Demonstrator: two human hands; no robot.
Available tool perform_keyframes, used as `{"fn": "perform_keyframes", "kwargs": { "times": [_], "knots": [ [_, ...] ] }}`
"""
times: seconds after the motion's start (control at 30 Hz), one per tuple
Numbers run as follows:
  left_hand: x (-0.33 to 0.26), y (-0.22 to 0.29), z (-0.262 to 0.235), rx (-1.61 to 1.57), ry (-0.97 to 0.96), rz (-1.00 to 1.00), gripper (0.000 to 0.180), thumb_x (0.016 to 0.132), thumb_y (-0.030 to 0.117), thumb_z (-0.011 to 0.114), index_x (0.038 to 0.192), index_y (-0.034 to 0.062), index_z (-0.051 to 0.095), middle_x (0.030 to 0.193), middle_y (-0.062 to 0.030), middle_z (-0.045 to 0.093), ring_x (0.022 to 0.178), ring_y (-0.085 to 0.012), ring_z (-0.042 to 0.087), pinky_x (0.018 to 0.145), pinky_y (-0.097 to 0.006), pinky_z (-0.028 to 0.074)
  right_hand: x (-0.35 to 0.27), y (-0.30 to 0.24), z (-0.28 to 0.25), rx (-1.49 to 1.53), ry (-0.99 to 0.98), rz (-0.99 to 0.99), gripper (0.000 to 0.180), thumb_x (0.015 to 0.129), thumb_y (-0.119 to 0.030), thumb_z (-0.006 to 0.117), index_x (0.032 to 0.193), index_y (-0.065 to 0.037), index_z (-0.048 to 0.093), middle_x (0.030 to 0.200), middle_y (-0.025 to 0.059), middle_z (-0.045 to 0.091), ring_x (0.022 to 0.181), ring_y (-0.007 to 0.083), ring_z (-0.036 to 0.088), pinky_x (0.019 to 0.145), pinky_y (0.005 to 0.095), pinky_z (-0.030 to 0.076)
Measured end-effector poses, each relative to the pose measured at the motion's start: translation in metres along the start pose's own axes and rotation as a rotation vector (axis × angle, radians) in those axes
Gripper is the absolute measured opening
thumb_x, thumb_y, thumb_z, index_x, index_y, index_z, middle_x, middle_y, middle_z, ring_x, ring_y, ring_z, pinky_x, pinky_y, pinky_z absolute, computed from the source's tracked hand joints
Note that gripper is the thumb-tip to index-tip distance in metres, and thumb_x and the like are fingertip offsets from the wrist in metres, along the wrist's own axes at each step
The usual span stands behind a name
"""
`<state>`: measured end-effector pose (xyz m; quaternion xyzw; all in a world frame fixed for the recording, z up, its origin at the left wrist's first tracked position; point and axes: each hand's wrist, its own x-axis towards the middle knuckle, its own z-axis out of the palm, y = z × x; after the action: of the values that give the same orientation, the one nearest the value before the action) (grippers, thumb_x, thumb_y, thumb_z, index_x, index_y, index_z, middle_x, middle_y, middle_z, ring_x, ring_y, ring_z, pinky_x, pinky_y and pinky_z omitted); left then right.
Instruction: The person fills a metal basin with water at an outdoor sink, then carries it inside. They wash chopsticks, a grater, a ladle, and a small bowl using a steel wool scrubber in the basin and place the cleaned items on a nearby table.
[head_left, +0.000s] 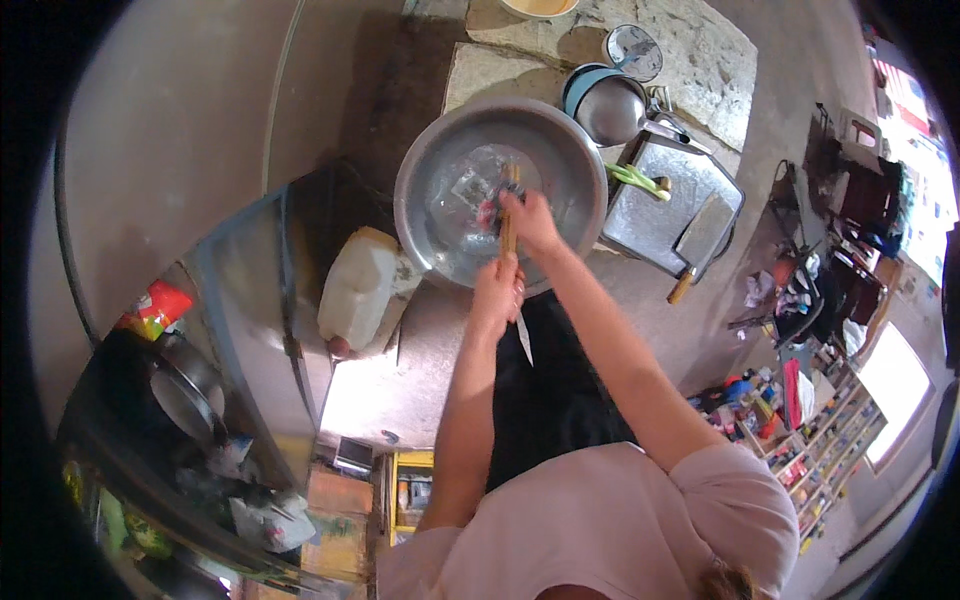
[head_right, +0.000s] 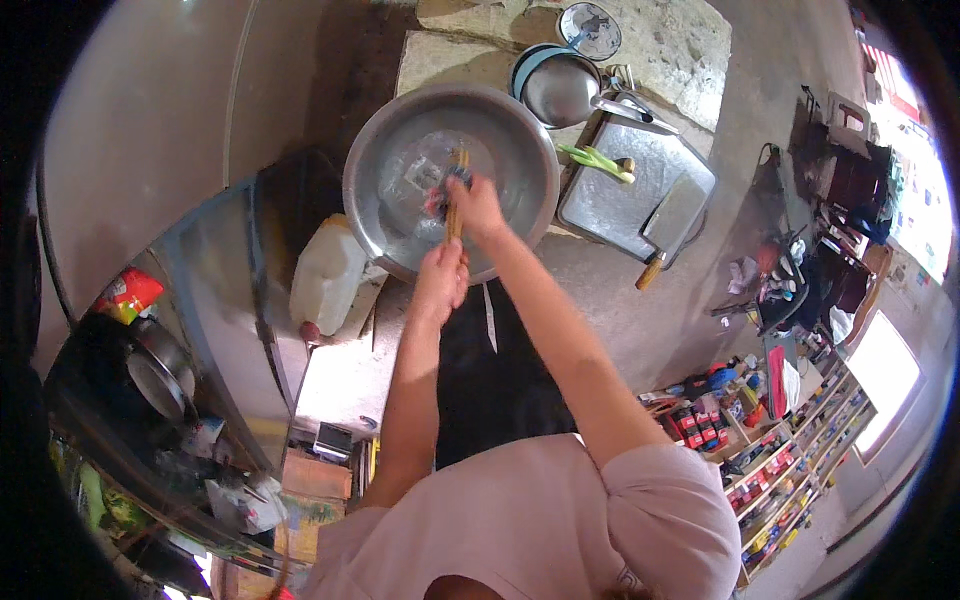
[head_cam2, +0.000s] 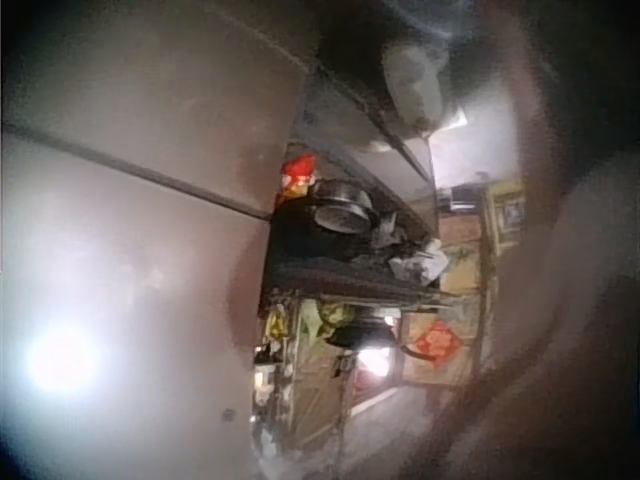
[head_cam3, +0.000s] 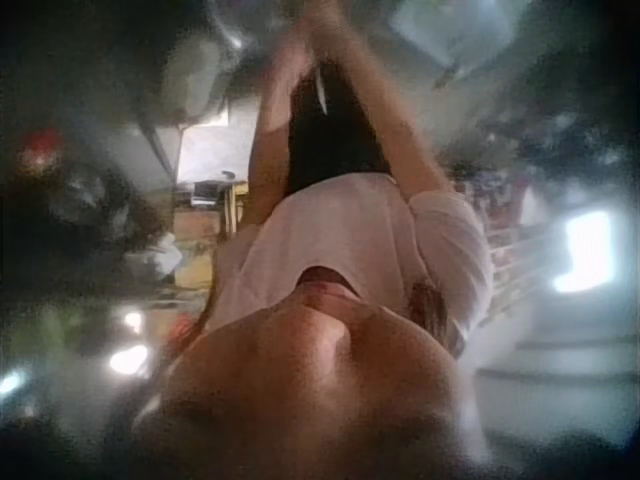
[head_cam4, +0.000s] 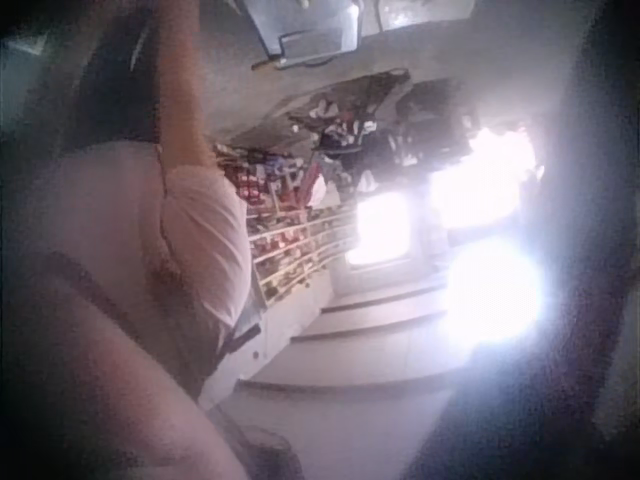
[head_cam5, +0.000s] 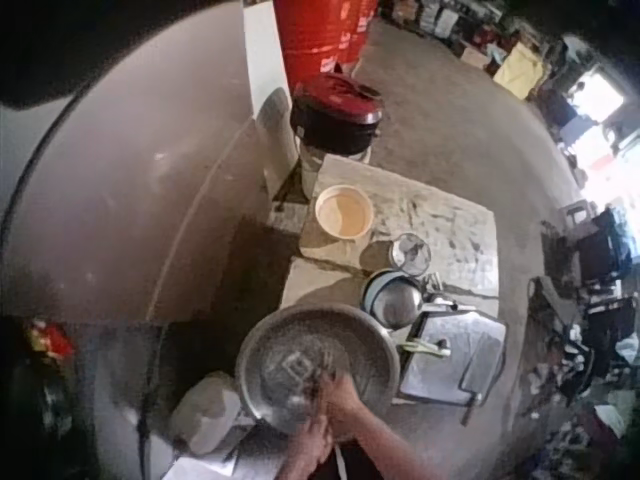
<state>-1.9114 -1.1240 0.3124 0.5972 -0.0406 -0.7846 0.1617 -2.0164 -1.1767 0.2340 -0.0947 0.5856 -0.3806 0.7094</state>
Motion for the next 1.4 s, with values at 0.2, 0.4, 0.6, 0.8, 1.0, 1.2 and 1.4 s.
{"fn": "perform_keyframes", "kwargs": {
  "times": [0.2, 0.4, 0.6, 0.8, 1.0, 1.2, 1.4],
  "knots": [
    [-0.001, -0.036, -0.004, 0.049, 0.102, 0.109, 0.034, 0.097, 0.036, 0.043, 0.076, 0.0093, 0.048, 0.052, 0.0033, 0.038, 0.036, -0.0064, 0.032, 0.032, -0.022, 0.022, 0.049, -0.039, -0.032, -0.801, 0.379, -0.35, 0.039, 0.093, -0.028, 0.051, 0.105, 0.008, 0.057, 0.097, 0.0238, 0.064, 0.093, 0.0349, 0.062, 0.082, 0.0402, 0.047],
    [0.051, -0.017, -0.001, -0.099, 0.247, 0.226, 0.028, 0.096, 0.031, 0.047, 0.085, 0.0055, 0.052, 0.061, 0.0008, 0.046, 0.043, -0.0074, 0.042, 0.037, -0.023, 0.032, 0.052, -0.005, -0.022, -0.933, 0.515, -0.311, 0.053, 0.092, -0.046, 0.043, 0.096, 0.003, 0.062, 0.099, 0.0303, 0.059, 0.098, 0.045, 0.055, 0.086, 0.0482, 0.042],
    [0.073, -0.03, -0.008, 0.15, 0.354, 0.381, 0.027, 0.095, 0.026, 0.049, 0.082, 0.003, 0.053, 0.068, -0.0027, 0.053, 0.048, -0.0088, 0.048, 0.039, -0.025, 0.036, 0.052, 0.01, -0.018, -0.742, 0.648, -0.268, 0.037, 0.091, -0.033, 0.053, 0.096, 0.004, 0.058, 0.092, 0.0232, 0.062, 0.089, 0.0371, 0.06, 0.078, 0.0445, 0.046],
    [0.083, -0.041, -0.016, 0.397, 0.369, 0.407, 0.038, 0.098, 0.027, 0.041, 0.074, 0.0003, 0.054, 0.061, -0.0058, 0.053, 0.052, -0.0148, 0.053, 0.05, -0.032, 0.041, 0.012, 0.031, 0.014, 0.06, 0.188, -0.029, 0.021, 0.092, -0.018, 0.054, 0.088, 0.002, 0.057, 0.086, 0.0116, 0.065, 0.063, 0.0156, 0.059, 0.057, 0.0313, 0.048],
    [0.033, -0.03, 0.005, 0.37, 0.278, 0.327, 0.041, 0.098, 0.028, 0.037, 0.072, 0.001, 0.053, 0.058, -0.0071, 0.052, 0.05, -0.0187, 0.05, 0.05, -0.034, 0.038, 0.039, -0.008, 0.002, -0.172, 0.124, -0.027, 0.02, 0.092, -0.015, 0.053, 0.089, 0.005, 0.056, 0.075, 0.0107, 0.064, 0.057, 0.0152, 0.058, 0.051, 0.0281, 0.047],
    [0.023, -0.025, -0.007, 0.378, 0.266, 0.309, 0.034, 0.097, 0.024, 0.038, 0.074, 0.0039, 0.053, 0.06, -0.0003, 0.048, 0.049, -0.01, 0.042, 0.046, -0.028, 0.033, 0.014, 0.016, 0.007, -0.211, 0.075, -0.028, 0.02, 0.094, -0.015, 0.05, 0.092, 0.004, 0.054, 0.075, 0.0109, 0.063, 0.055, 0.0148, 0.058, 0.049, 0.0292, 0.047],
    [0.003, -0.043, 0.011, 0.078, 0.22, 0.279, 0.039, 0.098, 0.035, 0.04, 0.073, 0.0071, 0.052, 0.057, 0.0031, 0.042, 0.047, -0.0067, 0.039, 0.042, -0.021, 0.029, 0.034, -0.02, 0.005, -0.407, 0.169, -0.089, 0.017, 0.093, -0.013, 0.049, 0.089, 0.002, 0.055, 0.071, 0.0096, 0.064, 0.051, 0.014, 0.057, 0.045, 0.0294, 0.045]
  ]
}}
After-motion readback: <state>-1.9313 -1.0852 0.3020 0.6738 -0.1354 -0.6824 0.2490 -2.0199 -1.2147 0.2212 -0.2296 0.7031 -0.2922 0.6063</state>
